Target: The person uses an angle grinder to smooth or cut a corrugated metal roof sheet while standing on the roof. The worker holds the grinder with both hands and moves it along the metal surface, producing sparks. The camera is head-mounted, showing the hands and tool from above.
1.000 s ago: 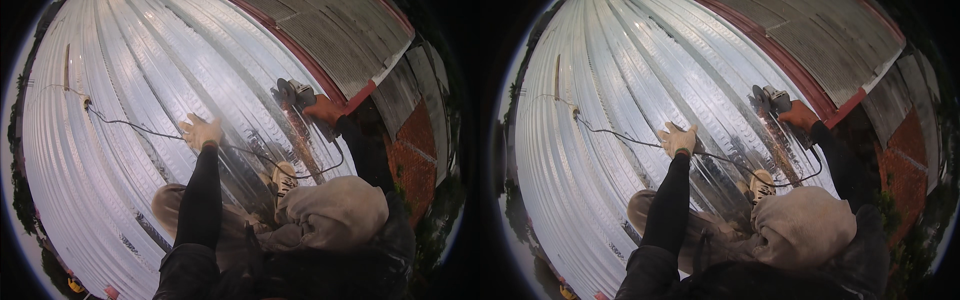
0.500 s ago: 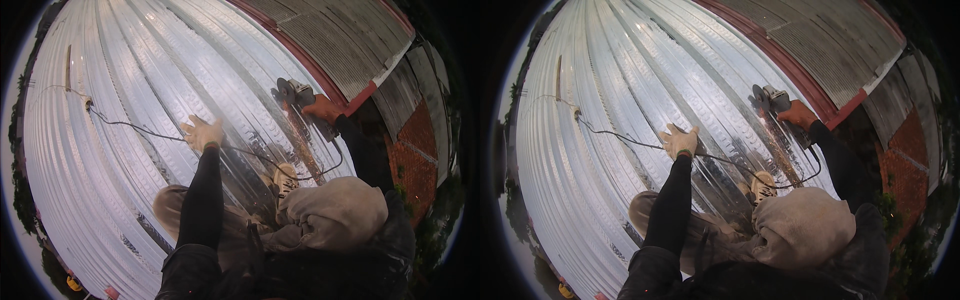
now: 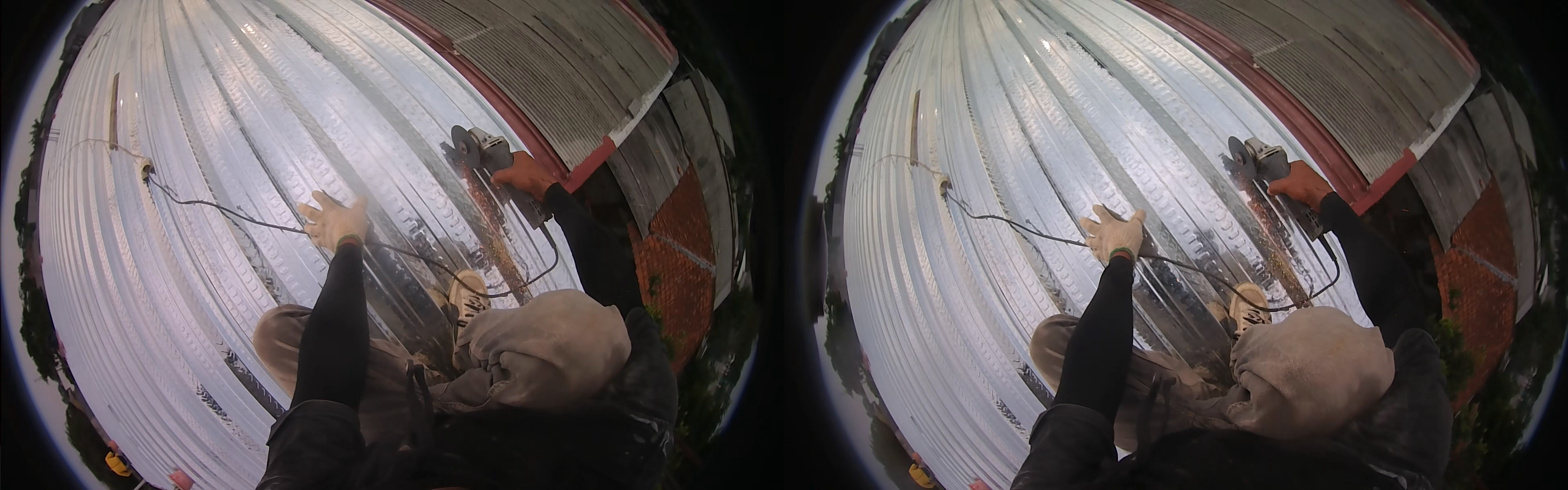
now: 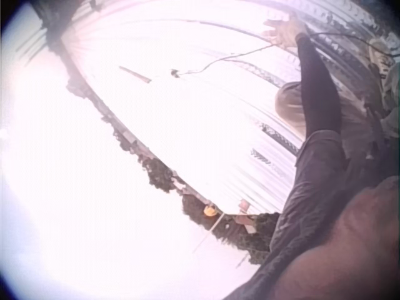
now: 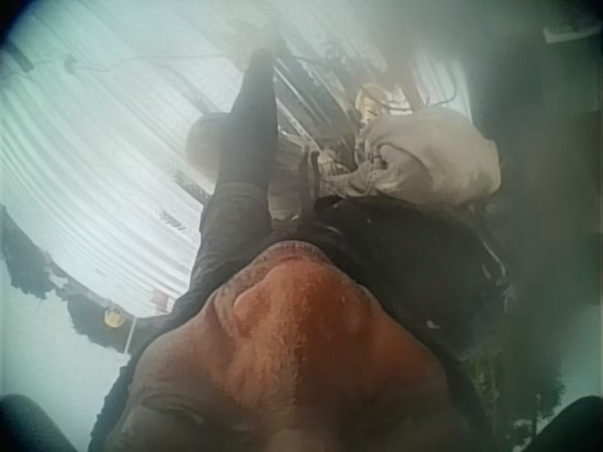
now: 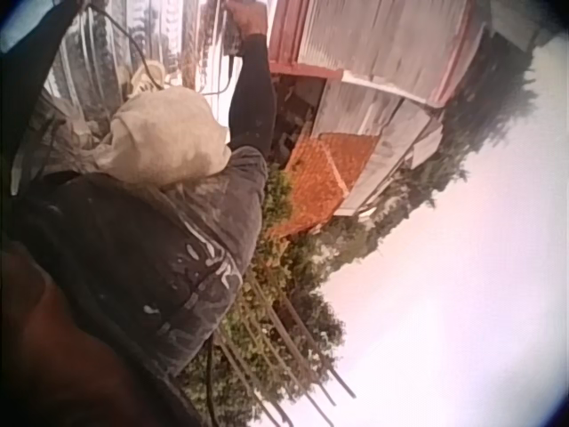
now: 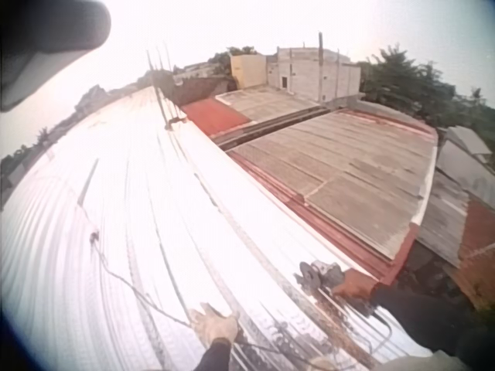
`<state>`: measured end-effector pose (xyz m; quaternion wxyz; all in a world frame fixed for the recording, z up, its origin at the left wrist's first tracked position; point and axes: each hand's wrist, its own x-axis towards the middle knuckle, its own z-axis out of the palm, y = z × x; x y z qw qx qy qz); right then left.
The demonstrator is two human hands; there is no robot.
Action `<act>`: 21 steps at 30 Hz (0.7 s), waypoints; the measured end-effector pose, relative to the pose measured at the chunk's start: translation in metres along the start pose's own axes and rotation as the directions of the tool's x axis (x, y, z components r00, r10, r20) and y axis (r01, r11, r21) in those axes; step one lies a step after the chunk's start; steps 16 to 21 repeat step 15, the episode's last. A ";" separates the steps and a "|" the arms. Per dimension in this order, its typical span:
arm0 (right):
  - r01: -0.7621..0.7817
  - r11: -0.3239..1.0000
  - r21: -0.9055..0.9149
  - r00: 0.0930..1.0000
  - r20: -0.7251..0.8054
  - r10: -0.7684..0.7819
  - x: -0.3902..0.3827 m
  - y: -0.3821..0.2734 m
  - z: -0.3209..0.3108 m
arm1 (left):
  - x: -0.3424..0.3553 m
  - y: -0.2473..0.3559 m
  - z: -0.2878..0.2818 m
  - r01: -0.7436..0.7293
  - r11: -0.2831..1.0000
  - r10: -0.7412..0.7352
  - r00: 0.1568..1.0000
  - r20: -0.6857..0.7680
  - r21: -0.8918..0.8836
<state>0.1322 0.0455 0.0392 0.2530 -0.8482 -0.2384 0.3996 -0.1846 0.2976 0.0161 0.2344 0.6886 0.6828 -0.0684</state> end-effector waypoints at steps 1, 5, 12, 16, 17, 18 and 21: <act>0.001 1.000 -0.001 1.000 -0.004 -0.001 0.002 0.000 0.000 | 0.000 0.000 0.000 0.000 1.000 0.000 1.000 0.001 0.000; -0.020 0.999 -0.045 1.000 0.012 0.020 -0.006 -0.028 0.000 | 0.003 -0.004 -0.001 0.015 1.000 -0.015 1.000 -0.002 0.010; -0.027 0.998 -0.059 0.999 -0.048 0.024 0.001 -0.031 -0.002 | 0.003 -0.003 0.000 -0.003 1.000 0.003 1.000 0.007 -0.002; -0.015 0.999 -0.030 0.999 -0.038 0.014 0.003 -0.033 -0.002 | 0.003 -0.003 0.001 0.002 1.000 -0.002 1.000 0.008 0.004; -0.015 0.999 -0.030 0.999 -0.038 0.014 0.003 -0.033 -0.002 | 0.003 -0.003 0.001 0.002 1.000 -0.002 1.000 0.008 0.004; -0.015 0.999 -0.030 0.999 -0.038 0.014 0.003 -0.033 -0.002 | 0.003 -0.003 0.001 0.002 1.000 -0.002 1.000 0.008 0.004; -0.015 0.999 -0.030 0.999 -0.038 0.014 0.003 -0.033 -0.002 | 0.003 -0.003 0.001 0.002 1.000 -0.002 1.000 0.008 0.004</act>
